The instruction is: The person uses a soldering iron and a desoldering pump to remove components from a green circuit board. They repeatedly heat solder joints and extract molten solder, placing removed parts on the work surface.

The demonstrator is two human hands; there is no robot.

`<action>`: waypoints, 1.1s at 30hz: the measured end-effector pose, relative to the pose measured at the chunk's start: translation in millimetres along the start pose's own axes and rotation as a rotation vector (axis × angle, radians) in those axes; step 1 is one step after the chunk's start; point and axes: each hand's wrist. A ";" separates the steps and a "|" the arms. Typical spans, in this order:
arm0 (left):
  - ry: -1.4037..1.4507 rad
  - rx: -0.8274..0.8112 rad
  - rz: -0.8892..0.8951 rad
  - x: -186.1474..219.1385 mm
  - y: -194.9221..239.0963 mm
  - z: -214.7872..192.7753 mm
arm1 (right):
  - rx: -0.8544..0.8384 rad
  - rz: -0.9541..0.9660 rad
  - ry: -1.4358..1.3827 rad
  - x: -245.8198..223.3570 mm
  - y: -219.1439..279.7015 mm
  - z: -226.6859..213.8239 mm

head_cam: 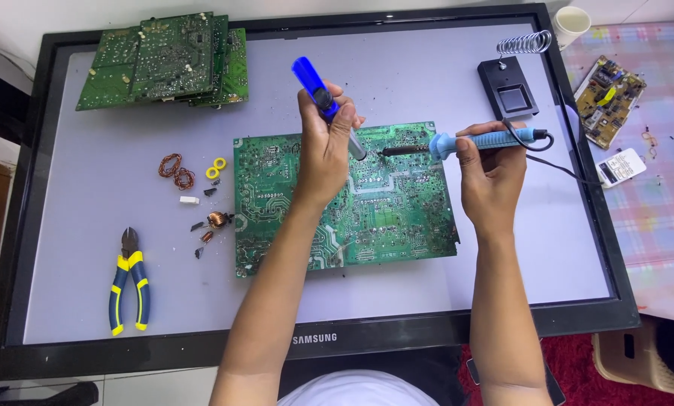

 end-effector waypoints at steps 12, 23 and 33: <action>-0.064 -0.013 0.003 -31.0 -7.5 18.0 | 0.034 0.014 0.021 10.7 1.1 -0.3; -0.090 0.014 0.032 -45.3 -5.5 30.8 | 0.187 0.025 0.060 12.7 0.1 -13.6; -0.140 -0.039 0.064 -51.0 -5.6 37.1 | 0.204 0.039 0.045 3.2 -0.1 -14.8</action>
Point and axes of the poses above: each hand's wrist, its own y-axis away from the middle knuckle, its own z-axis out of the palm, x = y × z, and after that the axes turned 8 degrees about -x, right-handed
